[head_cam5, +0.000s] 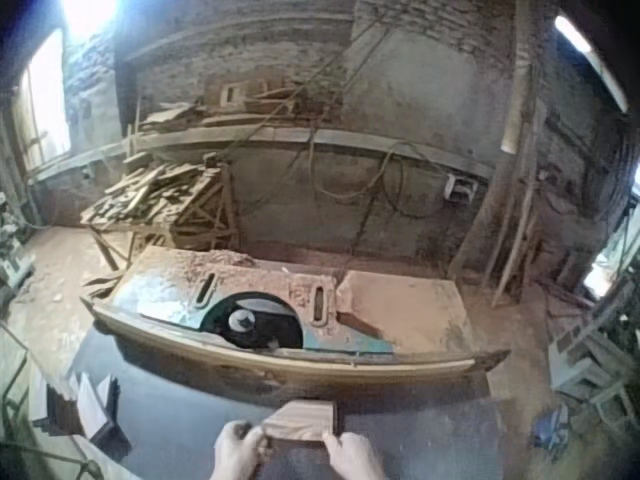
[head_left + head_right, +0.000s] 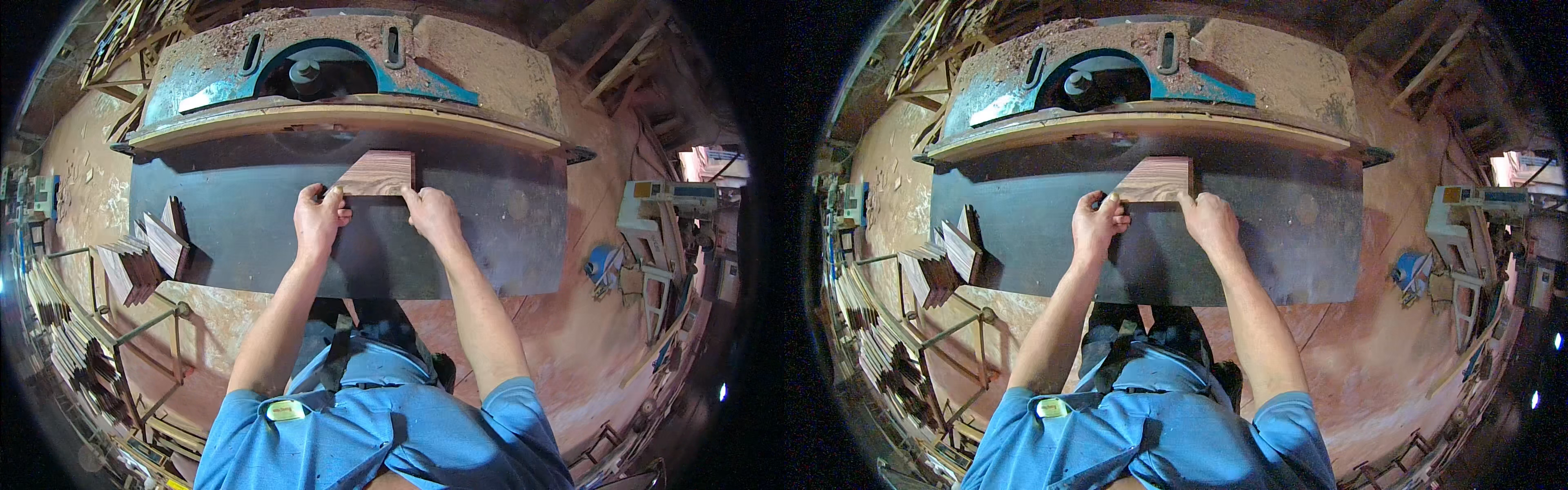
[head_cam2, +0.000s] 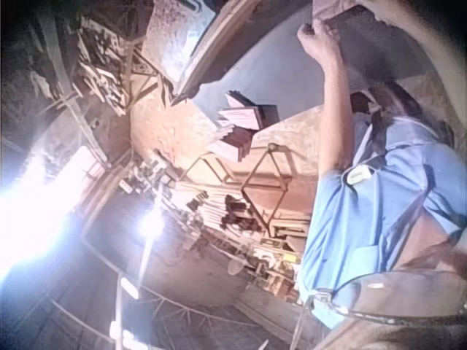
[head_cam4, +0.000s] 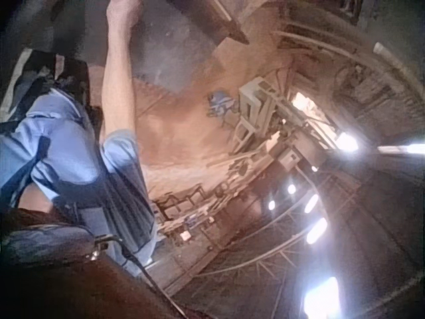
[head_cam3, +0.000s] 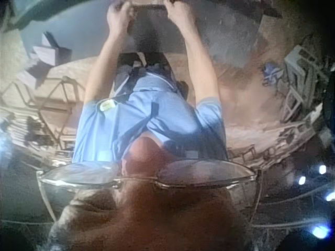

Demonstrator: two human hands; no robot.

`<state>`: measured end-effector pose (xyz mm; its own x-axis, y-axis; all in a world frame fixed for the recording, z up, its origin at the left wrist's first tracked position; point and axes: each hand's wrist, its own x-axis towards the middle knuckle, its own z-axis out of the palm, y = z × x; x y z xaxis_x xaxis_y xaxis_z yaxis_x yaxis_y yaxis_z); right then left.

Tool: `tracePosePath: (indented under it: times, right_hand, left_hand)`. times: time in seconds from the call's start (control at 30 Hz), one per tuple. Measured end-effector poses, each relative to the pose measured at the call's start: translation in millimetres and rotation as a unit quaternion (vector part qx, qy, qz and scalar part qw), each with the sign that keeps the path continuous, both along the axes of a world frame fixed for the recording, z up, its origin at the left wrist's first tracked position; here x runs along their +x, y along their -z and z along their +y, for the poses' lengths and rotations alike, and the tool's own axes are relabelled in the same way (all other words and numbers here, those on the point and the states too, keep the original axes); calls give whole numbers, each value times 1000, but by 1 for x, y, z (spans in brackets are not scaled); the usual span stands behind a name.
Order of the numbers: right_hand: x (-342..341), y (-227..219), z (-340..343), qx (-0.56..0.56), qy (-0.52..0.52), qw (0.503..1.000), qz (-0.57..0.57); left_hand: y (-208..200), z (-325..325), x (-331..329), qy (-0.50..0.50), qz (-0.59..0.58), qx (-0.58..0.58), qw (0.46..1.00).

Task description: The person repeatedly feeds small rectangular wooden pieces through a stationary spindle sander, flipping each piece to smooth multiple edges. After each pass, the person places the finished piece onto a growing stack on the floor.

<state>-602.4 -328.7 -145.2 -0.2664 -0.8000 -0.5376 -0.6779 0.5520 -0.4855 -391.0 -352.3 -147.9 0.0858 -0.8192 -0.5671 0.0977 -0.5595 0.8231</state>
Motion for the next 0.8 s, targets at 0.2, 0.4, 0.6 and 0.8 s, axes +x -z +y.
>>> tracePosePath:
  times: [0.2,0.4,0.6,0.8]
  right_hand:
    - [8,-4,-21,-11,-17,1000,18]
    - [11,-14,-39,3,-50,996,77]
    - [17,-20,-50,-1,-76,994,73]
    - [22,-16,-54,3,-83,993,79]
  left_hand:
    - [17,-7,0,-61,52,1,997]
    - [21,-21,-10,-164,137,5,977]
    - [22,-30,-15,-198,107,-21,974]
    - [24,-43,-8,-197,102,-4,975]
